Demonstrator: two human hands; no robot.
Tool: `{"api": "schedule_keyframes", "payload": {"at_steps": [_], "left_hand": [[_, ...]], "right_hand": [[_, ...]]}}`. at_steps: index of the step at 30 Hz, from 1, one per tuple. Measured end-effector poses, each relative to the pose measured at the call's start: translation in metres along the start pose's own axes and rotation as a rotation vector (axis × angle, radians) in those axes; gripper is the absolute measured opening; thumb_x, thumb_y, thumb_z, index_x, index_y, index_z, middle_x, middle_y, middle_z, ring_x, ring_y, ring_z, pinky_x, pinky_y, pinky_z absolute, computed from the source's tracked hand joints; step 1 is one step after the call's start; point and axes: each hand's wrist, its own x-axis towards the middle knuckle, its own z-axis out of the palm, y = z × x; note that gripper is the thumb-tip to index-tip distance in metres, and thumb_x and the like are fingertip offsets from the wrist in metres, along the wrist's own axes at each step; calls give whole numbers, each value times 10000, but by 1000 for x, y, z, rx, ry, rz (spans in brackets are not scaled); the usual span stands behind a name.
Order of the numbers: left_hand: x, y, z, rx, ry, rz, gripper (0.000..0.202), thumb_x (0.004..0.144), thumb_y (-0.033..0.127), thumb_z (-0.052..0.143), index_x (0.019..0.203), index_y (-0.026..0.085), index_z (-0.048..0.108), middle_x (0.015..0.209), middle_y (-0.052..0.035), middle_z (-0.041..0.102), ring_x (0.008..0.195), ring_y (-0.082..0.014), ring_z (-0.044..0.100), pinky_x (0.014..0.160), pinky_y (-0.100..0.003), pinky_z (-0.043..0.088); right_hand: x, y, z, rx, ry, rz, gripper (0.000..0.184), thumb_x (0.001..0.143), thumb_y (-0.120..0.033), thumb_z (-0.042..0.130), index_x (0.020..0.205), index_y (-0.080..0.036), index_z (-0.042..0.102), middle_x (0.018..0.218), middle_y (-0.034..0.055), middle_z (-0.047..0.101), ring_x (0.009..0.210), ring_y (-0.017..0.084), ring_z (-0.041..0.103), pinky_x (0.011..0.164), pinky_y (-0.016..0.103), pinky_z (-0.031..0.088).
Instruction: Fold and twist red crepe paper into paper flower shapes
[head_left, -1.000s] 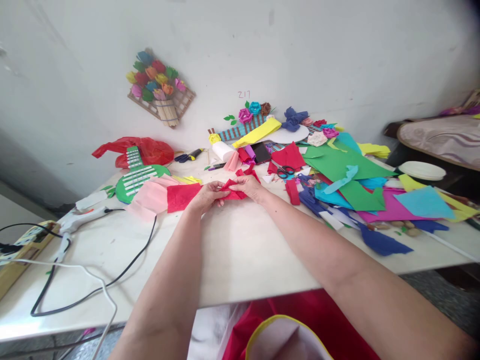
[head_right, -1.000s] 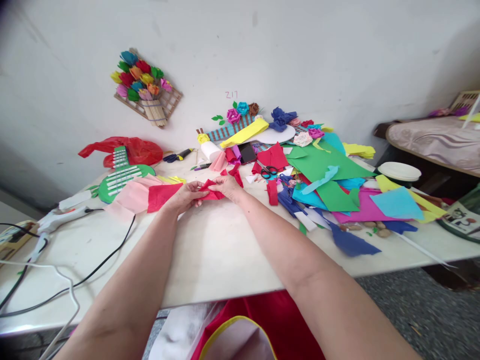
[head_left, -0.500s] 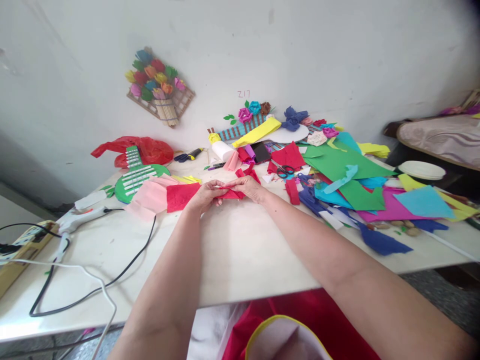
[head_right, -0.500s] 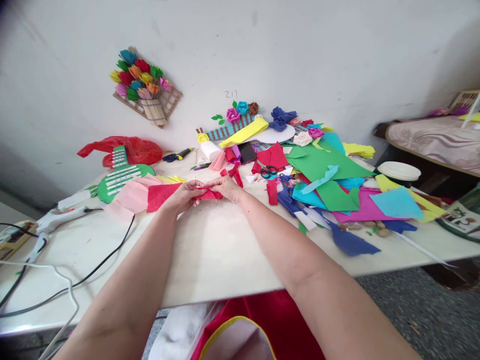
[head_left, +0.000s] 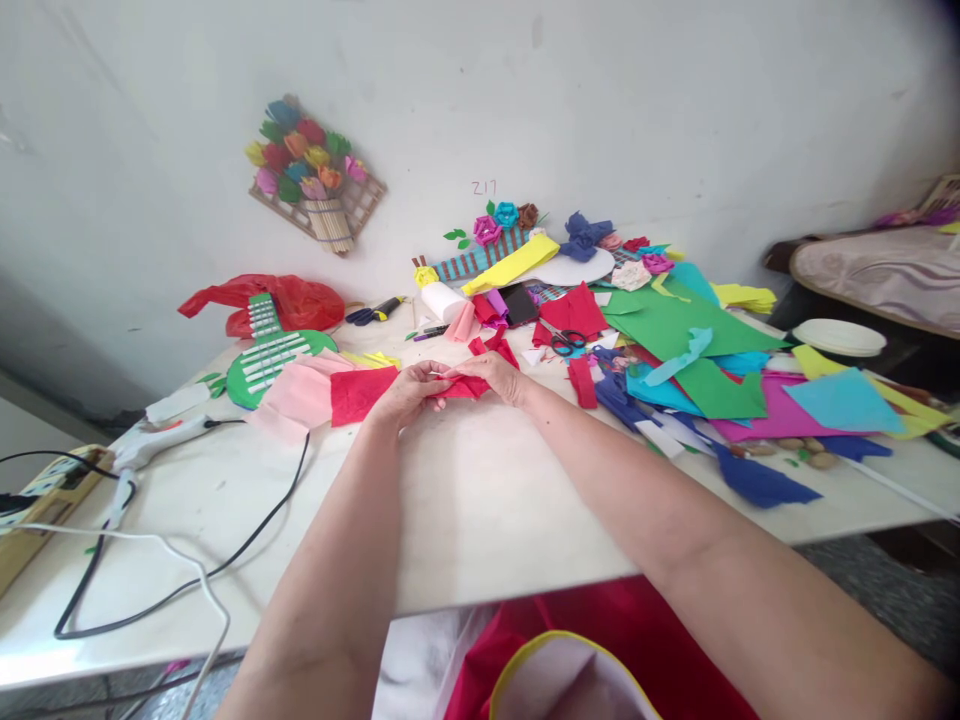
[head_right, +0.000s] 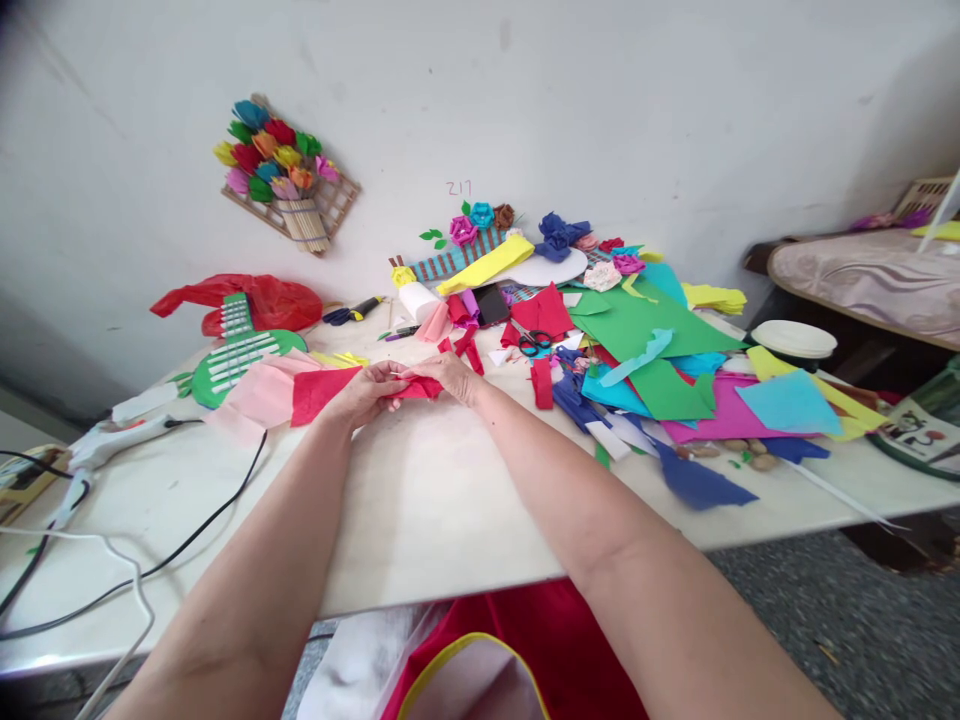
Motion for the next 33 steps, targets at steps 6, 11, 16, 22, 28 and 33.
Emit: {"api": "schedule_keyframes", "payload": {"at_steps": [6,11,16,22,28,33], "left_hand": [[0,0,-2,-41,-21,-4,396,572,153,752,901,140,534,615,9,626,422,-88,560,392,-172,447],[-1,3,-2,-66,-46,8,381,603,145,722,930,131,525,635,-10,634,466,-111,592,434,-192,473],[-2,3,0,-71,1,5,406,580,111,719,928,130,511,648,-2,634,446,-106,586,426,-192,475],[-1,3,2,-54,46,7,407,553,92,732,895,127,514,608,17,616,423,-100,573,411,-191,476],[1,1,-1,-33,74,17,419,557,98,739,910,134,515,572,18,613,414,-105,569,408,-193,478],[3,-1,-1,-23,74,29,424,559,101,744,915,136,516,567,20,612,413,-109,571,401,-194,470]], "right_hand": [[1,3,4,-7,69,86,293,624,-343,674,822,-132,724,837,69,706,816,178,623,811,307,451],[3,8,4,-65,76,101,257,678,-265,633,879,-128,716,788,57,704,718,139,615,715,263,467],[3,8,4,-162,57,58,248,700,-190,595,912,-139,712,798,48,699,694,120,601,697,241,457],[0,3,7,-161,41,155,322,741,-166,526,1027,-132,671,535,-7,601,401,60,448,447,198,384],[2,10,6,-158,108,120,299,729,-172,537,987,-146,686,538,-18,587,406,44,423,425,170,365],[2,11,5,-159,125,123,289,722,-184,544,967,-152,694,600,-2,631,448,58,468,479,190,421]]}}
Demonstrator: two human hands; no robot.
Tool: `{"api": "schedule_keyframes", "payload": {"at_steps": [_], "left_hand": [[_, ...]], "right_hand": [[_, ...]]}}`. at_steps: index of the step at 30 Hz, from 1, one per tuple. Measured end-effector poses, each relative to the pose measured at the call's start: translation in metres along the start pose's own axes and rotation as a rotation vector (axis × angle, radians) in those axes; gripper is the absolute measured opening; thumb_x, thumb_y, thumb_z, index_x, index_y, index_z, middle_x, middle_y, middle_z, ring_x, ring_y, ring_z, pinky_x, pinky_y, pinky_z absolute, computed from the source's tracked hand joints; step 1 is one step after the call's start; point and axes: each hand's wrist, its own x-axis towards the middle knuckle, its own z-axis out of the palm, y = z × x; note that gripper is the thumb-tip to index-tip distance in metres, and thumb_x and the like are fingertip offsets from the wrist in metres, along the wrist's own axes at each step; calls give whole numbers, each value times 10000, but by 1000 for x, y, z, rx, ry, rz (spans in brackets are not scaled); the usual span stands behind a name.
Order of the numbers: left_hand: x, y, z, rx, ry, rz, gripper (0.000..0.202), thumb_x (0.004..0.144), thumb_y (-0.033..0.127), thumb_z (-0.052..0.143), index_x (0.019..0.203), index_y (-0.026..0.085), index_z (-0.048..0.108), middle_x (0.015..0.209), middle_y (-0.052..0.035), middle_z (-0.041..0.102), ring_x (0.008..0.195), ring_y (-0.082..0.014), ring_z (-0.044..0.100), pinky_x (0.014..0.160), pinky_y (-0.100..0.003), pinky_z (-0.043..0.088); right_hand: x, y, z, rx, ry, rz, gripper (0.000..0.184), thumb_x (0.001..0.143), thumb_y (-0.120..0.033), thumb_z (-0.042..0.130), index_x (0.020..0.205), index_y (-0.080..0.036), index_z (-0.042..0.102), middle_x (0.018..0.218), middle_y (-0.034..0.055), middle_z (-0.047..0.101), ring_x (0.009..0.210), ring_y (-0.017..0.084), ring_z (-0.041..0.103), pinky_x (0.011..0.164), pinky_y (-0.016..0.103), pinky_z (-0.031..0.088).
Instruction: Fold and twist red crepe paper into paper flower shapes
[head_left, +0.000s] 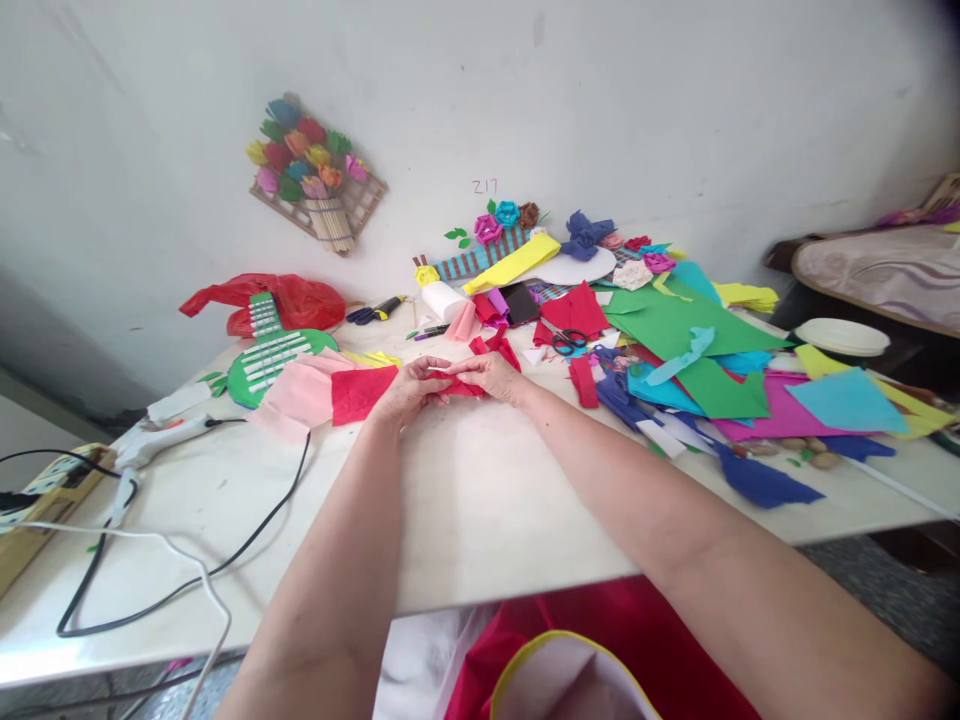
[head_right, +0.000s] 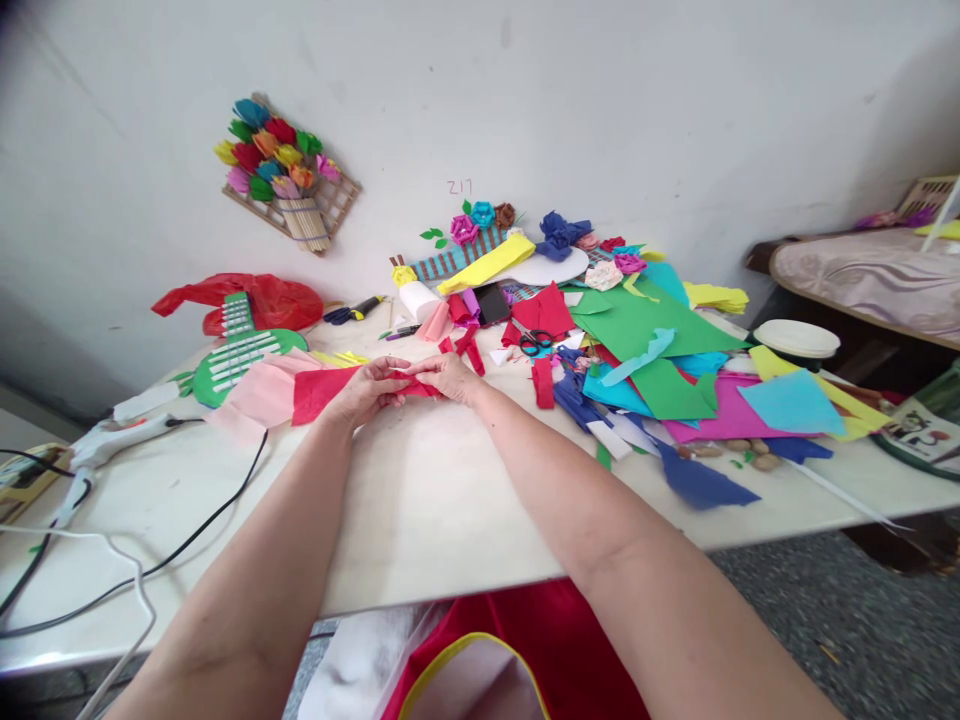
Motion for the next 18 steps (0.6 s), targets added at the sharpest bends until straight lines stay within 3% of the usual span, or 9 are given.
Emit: {"api": "schedule_keyframes", "payload": {"at_steps": [4,8,18], "left_hand": [[1,-2,0,13,-8,-2,421,565,108,742,914,138,510,587,12,620,420,-111,576,399,-192,469],[2,-4,1,44,-30,-9,424,563,131,749,902,145,495,593,6,624,427,-116,580,399,-192,469],[1,-2,4,106,-43,-35,488,559,168,744,949,162,451,623,18,625,415,-115,576,408,-202,466]], "right_hand": [[0,1,0,23,-3,-51,247,702,-169,566,899,-178,714,812,31,693,695,112,604,707,251,485],[0,1,0,46,-19,-86,243,688,-165,586,894,-185,714,903,40,699,903,157,614,884,314,437],[1,0,3,-18,16,-88,257,681,-135,603,919,-163,696,928,45,685,960,160,597,905,317,416]]}}
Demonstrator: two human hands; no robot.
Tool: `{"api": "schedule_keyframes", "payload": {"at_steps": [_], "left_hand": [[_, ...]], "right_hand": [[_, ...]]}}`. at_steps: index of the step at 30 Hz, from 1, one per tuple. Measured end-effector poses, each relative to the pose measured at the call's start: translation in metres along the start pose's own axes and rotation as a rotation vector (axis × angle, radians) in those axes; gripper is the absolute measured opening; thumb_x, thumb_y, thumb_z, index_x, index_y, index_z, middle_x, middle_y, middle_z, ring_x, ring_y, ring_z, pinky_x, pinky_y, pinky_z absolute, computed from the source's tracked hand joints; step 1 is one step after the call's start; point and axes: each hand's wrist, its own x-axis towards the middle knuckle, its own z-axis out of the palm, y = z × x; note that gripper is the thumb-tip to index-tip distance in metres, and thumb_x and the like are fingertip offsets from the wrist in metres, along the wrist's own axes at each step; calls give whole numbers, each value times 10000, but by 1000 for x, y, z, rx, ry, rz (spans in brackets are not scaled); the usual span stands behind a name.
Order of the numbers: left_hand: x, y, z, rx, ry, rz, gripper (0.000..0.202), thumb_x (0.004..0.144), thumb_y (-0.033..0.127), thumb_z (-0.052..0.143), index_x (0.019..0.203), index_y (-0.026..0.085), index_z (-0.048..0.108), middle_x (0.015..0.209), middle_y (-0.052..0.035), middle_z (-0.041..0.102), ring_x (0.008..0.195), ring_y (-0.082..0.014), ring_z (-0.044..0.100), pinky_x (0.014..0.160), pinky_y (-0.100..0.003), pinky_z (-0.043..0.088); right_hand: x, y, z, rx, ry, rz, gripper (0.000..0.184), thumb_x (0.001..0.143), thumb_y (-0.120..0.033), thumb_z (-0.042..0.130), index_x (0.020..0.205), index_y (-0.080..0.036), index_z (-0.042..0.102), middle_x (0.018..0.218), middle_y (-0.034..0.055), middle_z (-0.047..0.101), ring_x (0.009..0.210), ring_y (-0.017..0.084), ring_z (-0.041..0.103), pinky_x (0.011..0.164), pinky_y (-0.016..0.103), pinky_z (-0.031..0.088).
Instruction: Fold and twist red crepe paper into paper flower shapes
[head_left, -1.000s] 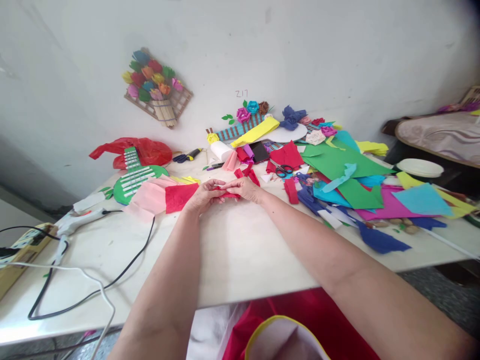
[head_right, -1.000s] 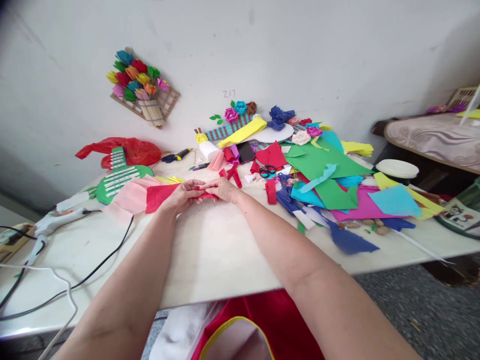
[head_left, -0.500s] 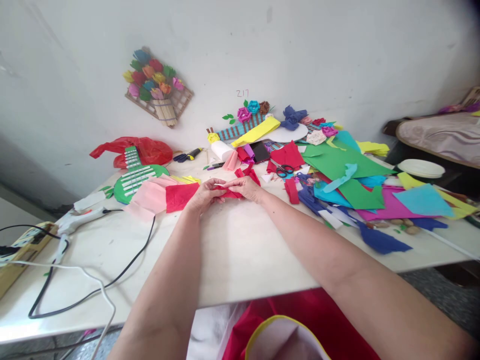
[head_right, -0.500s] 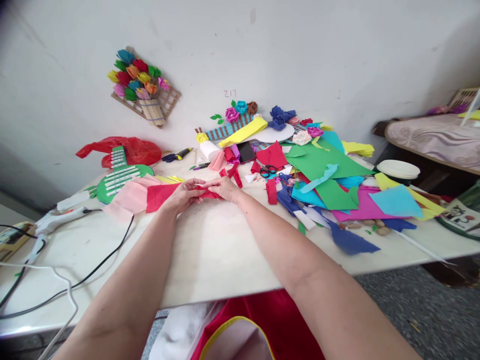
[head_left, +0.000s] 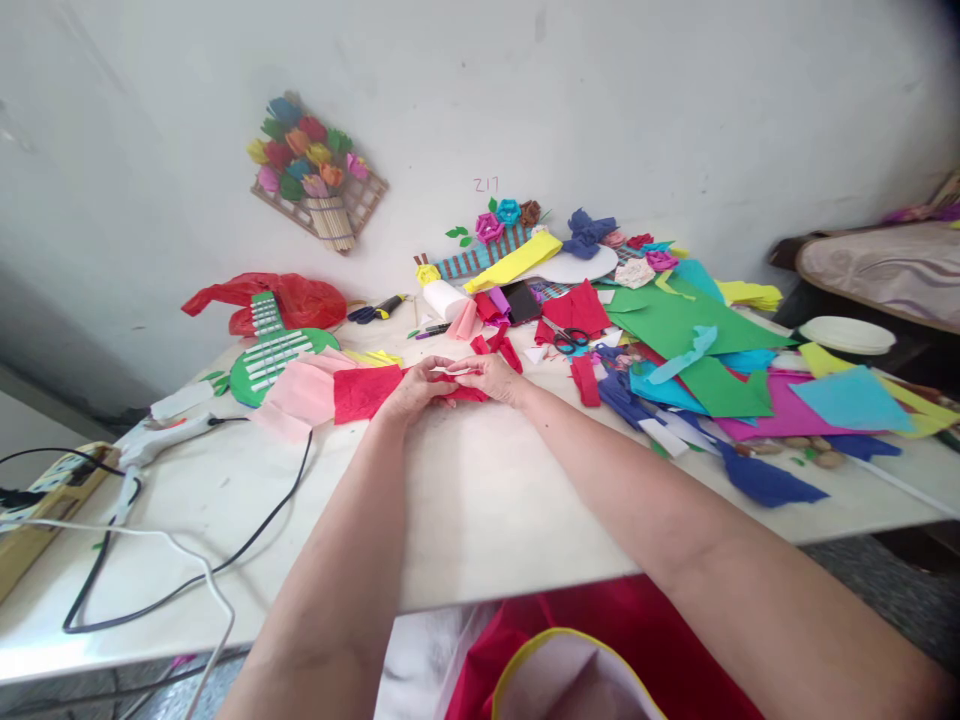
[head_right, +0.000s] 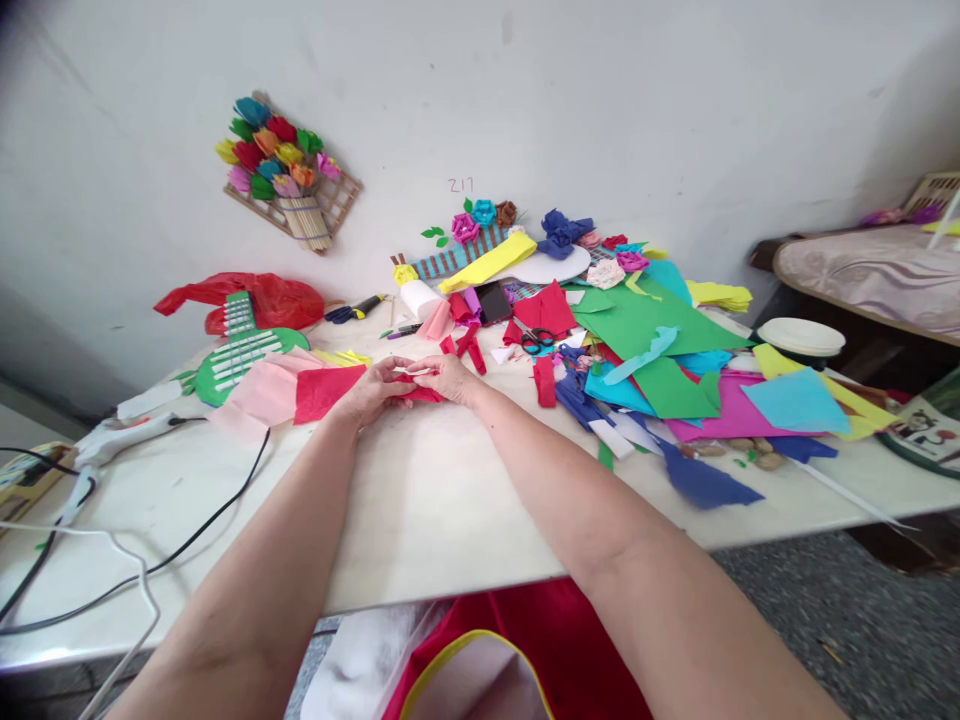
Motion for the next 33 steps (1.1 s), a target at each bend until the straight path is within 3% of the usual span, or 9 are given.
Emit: {"api": "schedule_keyframes", "payload": {"at_steps": [15,18,22,25,29,33], "left_hand": [[-1,0,2,48,5,4,494,553,180,748,970,133,487,600,0,637,450,-136,596,471,-237,490],[1,-2,1,52,43,65,517,544,232,769,973,135,498,583,9,632,469,-132,597,493,-235,484],[2,-2,-1,63,145,151,517,534,289,783,963,138,538,558,36,617,479,-95,573,496,-191,441],[2,-2,-1,80,184,158,517,526,300,788,966,132,574,529,46,604,477,-78,553,494,-174,416],[1,-2,-1,6,132,69,532,503,267,801,966,126,580,635,-12,668,554,-119,611,562,-223,469],[2,-5,-1,-85,62,-14,433,508,253,796,852,113,573,685,-57,682,583,-172,643,583,-279,504]], "right_hand": [[3,1,6,-268,88,8,158,701,-150,598,821,-152,700,844,53,673,843,168,610,828,306,446],[3,3,5,-233,135,92,133,705,-223,612,791,-145,678,673,24,633,607,138,586,643,287,482],[3,3,3,-139,224,197,147,706,-293,611,689,-147,607,499,-33,511,371,90,453,398,235,392],[2,-2,1,-12,288,222,110,702,-242,603,653,-152,563,493,-51,493,353,68,429,364,205,362],[0,-8,0,94,288,219,67,675,-194,616,652,-151,570,469,-70,474,352,43,398,359,171,356],[-1,-9,-1,169,259,130,153,689,-290,627,663,-149,574,456,-64,486,343,45,399,343,169,332]]}}
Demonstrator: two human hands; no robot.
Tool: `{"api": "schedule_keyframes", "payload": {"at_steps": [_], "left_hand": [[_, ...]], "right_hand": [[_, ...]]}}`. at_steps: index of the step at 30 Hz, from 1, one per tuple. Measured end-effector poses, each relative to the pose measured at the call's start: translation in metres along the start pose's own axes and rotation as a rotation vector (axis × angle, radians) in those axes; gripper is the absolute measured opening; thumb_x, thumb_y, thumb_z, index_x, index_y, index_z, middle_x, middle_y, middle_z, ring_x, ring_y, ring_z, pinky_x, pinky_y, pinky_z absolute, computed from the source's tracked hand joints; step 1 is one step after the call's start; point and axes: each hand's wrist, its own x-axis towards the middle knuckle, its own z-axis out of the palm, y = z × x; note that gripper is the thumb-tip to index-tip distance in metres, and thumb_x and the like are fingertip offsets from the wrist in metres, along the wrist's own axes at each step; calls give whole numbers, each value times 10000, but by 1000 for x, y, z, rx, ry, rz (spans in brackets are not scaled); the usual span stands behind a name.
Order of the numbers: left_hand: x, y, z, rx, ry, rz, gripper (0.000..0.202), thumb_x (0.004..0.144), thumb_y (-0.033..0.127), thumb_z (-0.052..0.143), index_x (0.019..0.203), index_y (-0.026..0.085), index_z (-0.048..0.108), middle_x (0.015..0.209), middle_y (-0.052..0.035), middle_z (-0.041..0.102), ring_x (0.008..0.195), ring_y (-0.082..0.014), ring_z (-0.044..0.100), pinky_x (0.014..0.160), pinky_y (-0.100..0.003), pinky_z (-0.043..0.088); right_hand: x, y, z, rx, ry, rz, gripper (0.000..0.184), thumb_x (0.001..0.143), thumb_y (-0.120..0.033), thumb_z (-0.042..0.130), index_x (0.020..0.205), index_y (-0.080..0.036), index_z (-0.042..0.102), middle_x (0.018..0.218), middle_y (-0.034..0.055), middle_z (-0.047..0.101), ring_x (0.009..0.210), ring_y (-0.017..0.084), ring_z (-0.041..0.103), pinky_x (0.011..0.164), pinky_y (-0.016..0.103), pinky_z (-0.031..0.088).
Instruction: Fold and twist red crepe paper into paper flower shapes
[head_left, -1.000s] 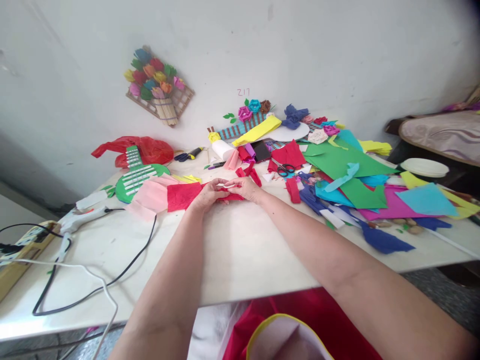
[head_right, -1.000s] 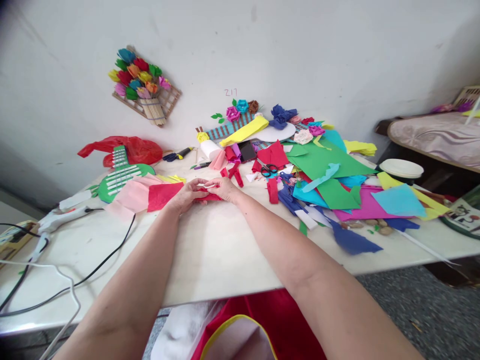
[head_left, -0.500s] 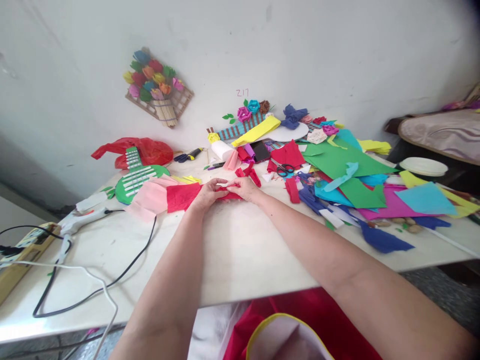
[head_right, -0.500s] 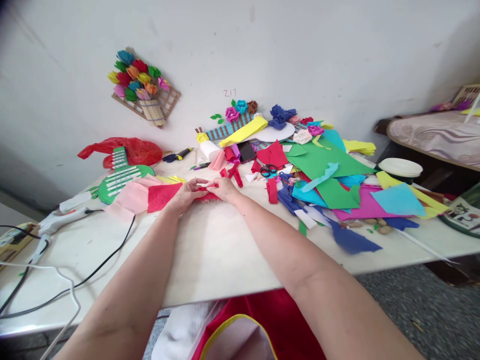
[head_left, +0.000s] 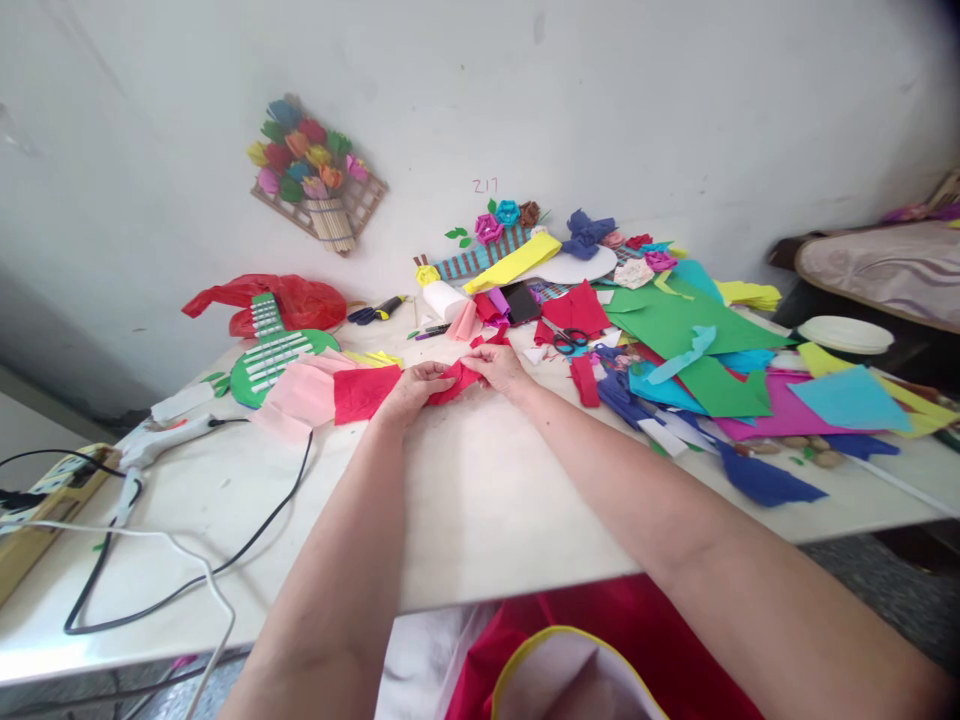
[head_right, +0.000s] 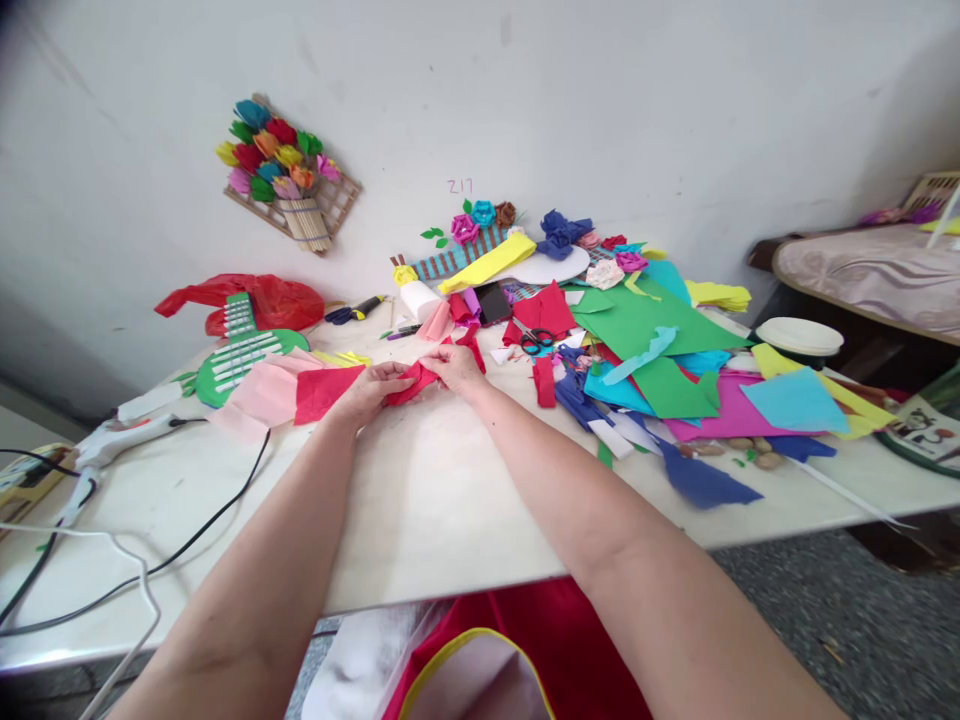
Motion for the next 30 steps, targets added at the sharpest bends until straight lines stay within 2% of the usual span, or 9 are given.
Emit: {"api": "schedule_keyframes", "payload": {"at_steps": [4,6,12,17,22,27,30], "left_hand": [[1,0,0,-49,40,58,397,510,233,792,810,122,556,654,-27,668,571,-144,636,565,-241,499],[2,1,0,-48,80,99,393,513,227,789,809,126,552,643,-11,662,553,-125,626,542,-214,486],[5,-2,1,-53,105,188,374,545,240,776,796,132,521,653,-18,665,554,-125,627,512,-202,470],[4,0,5,-94,102,172,376,537,204,781,782,132,505,646,-9,655,585,-139,643,565,-232,504],[-2,7,10,-165,54,94,361,536,197,775,758,137,497,676,-25,662,652,-177,659,628,-295,535],[-2,8,8,-215,31,58,294,607,302,731,733,126,531,675,-47,658,659,-183,651,616,-308,541],[-1,6,7,-197,32,67,305,583,307,749,675,130,518,614,-29,640,597,-164,635,585,-292,537]], "right_hand": [[3,4,-2,172,21,-12,367,736,-501,554,610,-161,498,430,-43,491,344,57,421,344,172,337],[5,6,-3,231,16,38,397,713,-530,573,601,-161,480,445,-27,521,352,60,439,348,173,349],[2,2,-1,225,-84,130,294,647,-404,687,667,-140,558,500,-7,585,362,54,450,333,166,323],[2,4,2,180,-7,103,231,600,-281,714,581,-136,535,413,-50,491,346,43,400,341,169,306],[8,11,0,136,1,73,226,579,-288,711,591,-139,541,421,-55,480,353,49,393,346,181,295],[5,6,0,127,-53,36,245,581,-296,703,555,-146,511,423,-56,469,356,47,381,354,188,283],[2,3,-1,109,-78,21,260,590,-305,693,537,-148,493,423,-56,463,359,47,382,363,191,283]]}}
